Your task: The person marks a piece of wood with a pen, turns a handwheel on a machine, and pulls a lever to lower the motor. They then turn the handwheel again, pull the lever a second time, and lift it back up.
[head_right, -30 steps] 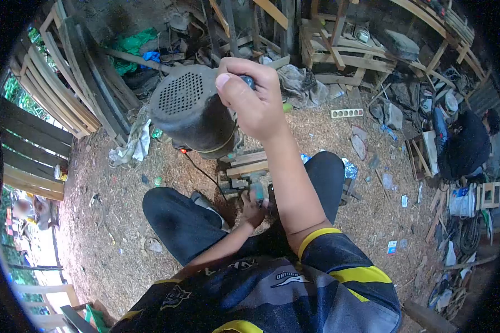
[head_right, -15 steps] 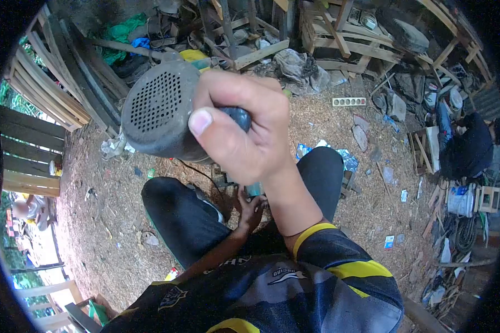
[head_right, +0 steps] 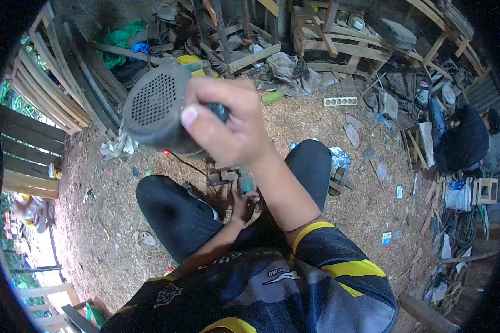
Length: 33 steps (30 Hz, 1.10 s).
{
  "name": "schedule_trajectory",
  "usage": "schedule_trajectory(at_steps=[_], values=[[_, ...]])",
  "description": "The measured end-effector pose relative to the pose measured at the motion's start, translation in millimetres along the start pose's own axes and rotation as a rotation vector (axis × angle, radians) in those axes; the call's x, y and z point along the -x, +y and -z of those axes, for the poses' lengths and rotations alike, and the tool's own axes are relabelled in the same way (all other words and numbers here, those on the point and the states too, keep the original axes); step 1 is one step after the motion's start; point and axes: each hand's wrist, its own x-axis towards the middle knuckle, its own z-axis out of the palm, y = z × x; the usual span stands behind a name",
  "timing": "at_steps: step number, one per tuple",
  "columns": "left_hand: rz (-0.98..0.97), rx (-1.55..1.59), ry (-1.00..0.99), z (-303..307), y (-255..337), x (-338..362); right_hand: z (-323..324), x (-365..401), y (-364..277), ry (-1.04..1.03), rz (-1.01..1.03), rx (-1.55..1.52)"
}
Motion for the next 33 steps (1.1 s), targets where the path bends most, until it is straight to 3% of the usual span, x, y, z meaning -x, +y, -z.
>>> schedule_trajectory(at_steps=[1,3,10,14,17,20,23,27,31,33], values=[[-0.061,-0.098,0.007,6.7,8.2,-2.4,3.1,-3.5,5.7,-0.036,0.061,0.032],[-0.123,-0.166,0.012,14.4,17.2,-8.2,5.5,-7.2,8.7,-0.031,-0.016,-0.044],[-0.124,-0.075,0.029,7.9,3.4,-14.0,14.5,-22.5,21.8,-0.092,-0.130,-0.118],[-0.076,-0.117,-0.029,11.1,5.6,-13.4,19.2,-17.5,24.4,-0.139,-0.011,-0.131],[0.023,0.078,-0.046,4.5,1.7,-11.8,26.3,12.3,50.4,-0.054,-0.052,-0.002],[-0.048,-0.051,-0.104,11.2,2.7,-13.3,20.5,26.9,59.5,0.048,-0.103,0.037],[0.025,-0.121,-0.152,20.0,18.6,-17.1,17.6,28.3,63.5,0.077,-0.122,0.108],[-0.061,-0.108,-0.110,12.1,1.9,-14.8,22.5,9.1,69.4,0.062,-0.163,0.200],[0.029,0.171,-0.128,6.6,-5.6,-15.1,17.7,-41.1,87.8,0.144,-0.115,0.244],[-0.022,0.078,-0.118,4.8,-11.7,-15.6,16.4,-65.1,93.9,0.180,-0.113,0.230]])
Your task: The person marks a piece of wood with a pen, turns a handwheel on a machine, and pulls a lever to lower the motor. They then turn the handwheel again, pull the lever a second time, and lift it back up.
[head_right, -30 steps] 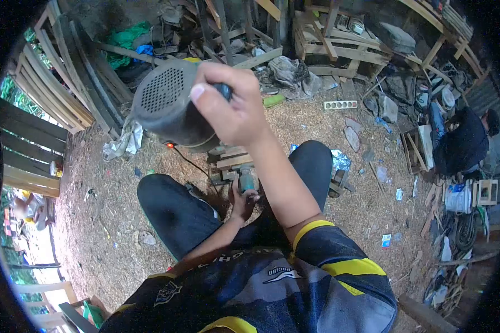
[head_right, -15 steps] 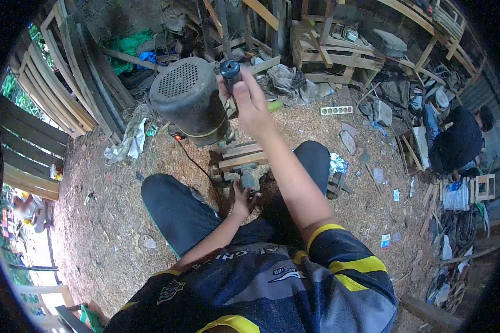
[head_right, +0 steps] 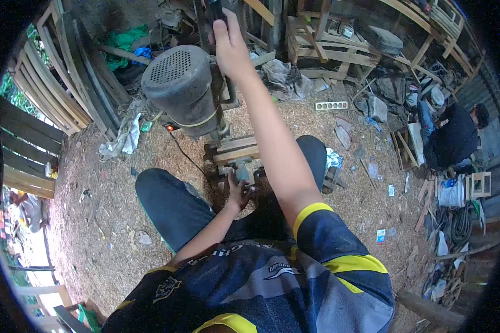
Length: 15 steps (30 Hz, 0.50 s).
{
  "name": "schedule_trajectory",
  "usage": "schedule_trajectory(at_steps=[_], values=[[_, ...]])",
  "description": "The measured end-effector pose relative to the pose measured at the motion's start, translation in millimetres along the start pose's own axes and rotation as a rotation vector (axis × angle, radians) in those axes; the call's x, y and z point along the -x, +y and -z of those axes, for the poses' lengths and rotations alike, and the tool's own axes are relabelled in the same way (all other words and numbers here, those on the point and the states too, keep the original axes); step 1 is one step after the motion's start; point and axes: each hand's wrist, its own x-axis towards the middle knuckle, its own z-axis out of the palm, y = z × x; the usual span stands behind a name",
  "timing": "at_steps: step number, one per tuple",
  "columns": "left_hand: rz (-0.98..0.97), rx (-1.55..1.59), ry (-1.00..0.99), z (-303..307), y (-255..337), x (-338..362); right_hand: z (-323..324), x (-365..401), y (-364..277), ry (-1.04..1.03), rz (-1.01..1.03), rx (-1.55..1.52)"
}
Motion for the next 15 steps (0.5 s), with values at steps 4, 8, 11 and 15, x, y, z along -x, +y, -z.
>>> schedule_trajectory(at_steps=[4,8,11,15], values=[[0.058,-0.020,-0.060,10.8,17.7,-1.7,0.9,-34.1,2.1,0.018,-0.112,0.022],[0.120,0.004,-0.108,17.3,26.6,-3.8,4.4,-60.8,27.2,0.075,-0.010,0.051],[0.001,-0.102,-0.048,11.5,12.3,-1.6,-5.9,-86.6,2.6,0.028,0.176,-0.122],[-0.004,-0.074,-0.023,15.3,29.5,-1.2,-9.4,-71.3,-32.5,-0.081,-0.200,-0.138]])
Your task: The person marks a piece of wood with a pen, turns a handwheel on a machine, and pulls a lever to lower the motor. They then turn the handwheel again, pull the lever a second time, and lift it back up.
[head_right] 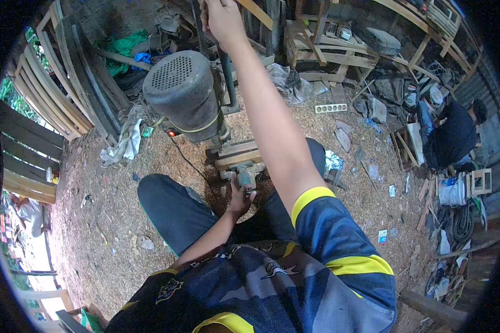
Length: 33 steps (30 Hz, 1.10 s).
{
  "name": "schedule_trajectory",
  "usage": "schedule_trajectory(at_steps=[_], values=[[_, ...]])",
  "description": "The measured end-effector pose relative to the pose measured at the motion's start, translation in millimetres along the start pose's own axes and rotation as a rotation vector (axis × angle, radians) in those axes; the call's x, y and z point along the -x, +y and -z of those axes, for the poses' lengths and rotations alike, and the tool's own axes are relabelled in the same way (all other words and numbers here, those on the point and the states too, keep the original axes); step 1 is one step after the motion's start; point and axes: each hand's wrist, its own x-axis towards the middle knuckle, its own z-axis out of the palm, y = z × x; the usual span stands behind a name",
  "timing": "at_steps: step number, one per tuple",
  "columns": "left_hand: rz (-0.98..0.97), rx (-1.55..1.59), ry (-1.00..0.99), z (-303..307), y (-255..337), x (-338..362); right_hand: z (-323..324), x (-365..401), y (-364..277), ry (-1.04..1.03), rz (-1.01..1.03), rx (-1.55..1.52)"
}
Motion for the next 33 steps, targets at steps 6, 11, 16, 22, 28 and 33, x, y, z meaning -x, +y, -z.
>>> schedule_trajectory(at_steps=[6,11,16,22,28,33], values=[[0.041,-0.052,-0.014,-1.5,-0.4,1.8,19.4,48.1,-5.3,-0.338,0.282,-0.074],[0.023,-0.059,0.030,1.1,6.8,0.5,12.0,41.9,-37.6,-0.401,0.191,-0.047],[-0.089,-0.078,0.111,-7.4,-6.2,5.7,18.3,90.9,-34.9,-0.344,0.108,0.094],[-0.102,-0.121,0.142,-1.6,1.7,-0.2,12.7,87.9,-24.3,-0.235,0.105,-0.007],[-0.074,-0.104,0.177,-11.2,1.4,2.7,9.4,100.5,-29.3,-0.183,0.172,0.069],[-0.101,-0.141,0.132,-6.4,1.3,4.1,9.0,124.4,-27.9,-0.188,0.325,-0.010]])
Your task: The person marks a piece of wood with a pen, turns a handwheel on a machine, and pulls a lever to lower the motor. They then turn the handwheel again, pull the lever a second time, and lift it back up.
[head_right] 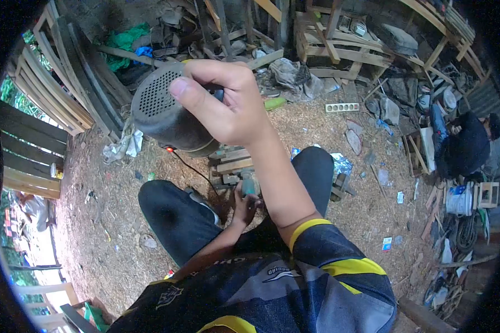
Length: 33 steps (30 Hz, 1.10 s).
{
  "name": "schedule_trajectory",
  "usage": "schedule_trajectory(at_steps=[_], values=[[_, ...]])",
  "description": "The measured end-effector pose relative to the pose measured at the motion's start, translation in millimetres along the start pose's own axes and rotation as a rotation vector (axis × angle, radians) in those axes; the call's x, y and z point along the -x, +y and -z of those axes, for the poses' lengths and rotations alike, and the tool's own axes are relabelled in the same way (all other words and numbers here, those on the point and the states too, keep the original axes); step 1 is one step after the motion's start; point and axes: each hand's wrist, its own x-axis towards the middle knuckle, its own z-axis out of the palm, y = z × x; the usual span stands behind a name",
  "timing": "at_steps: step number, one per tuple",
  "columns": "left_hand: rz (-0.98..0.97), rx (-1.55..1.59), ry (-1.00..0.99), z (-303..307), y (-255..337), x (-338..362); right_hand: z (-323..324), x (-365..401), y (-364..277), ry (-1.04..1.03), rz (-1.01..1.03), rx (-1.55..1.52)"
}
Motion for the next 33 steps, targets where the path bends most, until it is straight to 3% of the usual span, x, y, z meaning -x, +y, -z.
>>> schedule_trajectory(at_steps=[3,7,8,10,12,14,16,18,19,22,25,28,31,32,33], values=[[0.146,0.248,-0.044,0.6,5.4,-3.1,0.1,-3.5,11.3,-0.012,0.064,-0.097],[0.573,0.932,0.002,1.6,25.9,-10.7,1.1,0.5,8.2,0.019,0.040,-0.100],[0.595,0.953,0.016,-0.9,24.7,-11.4,1.6,0.5,8.5,0.025,0.037,-0.096],[0.440,0.645,-0.008,-1.8,19.4,-8.0,0.1,0.4,8.3,0.048,0.025,-0.105],[0.071,-0.010,-0.076,2.9,10.2,-6.7,-4.7,1.4,8.9,0.099,0.047,-0.135],[0.239,0.106,-0.077,-33.9,-32.0,18.4,-7.7,3.1,8.2,0.126,0.055,-0.152],[0.298,0.200,-0.035,-33.3,-26.7,12.3,-3.6,4.2,6.1,0.088,0.038,-0.139],[0.248,0.271,0.049,-24.2,-7.5,5.6,3.8,5.0,4.1,0.022,0.025,-0.119],[0.008,-0.023,-0.045,-14.4,-5.9,2.9,10.6,5.1,6.6,-0.043,0.069,-0.109],[0.018,-0.223,-0.070,13.8,27.3,-10.5,14.3,8.7,10.1,-0.109,0.144,-0.097],[0.035,-0.187,-0.069,9.8,21.7,-4.9,17.3,12.1,9.4,-0.129,0.195,-0.103],[0.406,0.066,0.055,-0.3,22.9,-2.2,3.1,19.2,-2.1,-0.005,0.095,-0.120],[0.259,0.124,-0.092,-70.4,-75.8,51.3,-3.4,20.4,-3.0,0.044,0.078,-0.122],[0.191,-0.023,-0.101,-55.9,-60.8,44.7,-3.8,21.0,-2.9,0.046,0.077,-0.119],[0.272,0.130,-0.080,-49.2,-51.1,37.9,-2.7,21.2,-3.5,0.031,0.061,-0.127]])
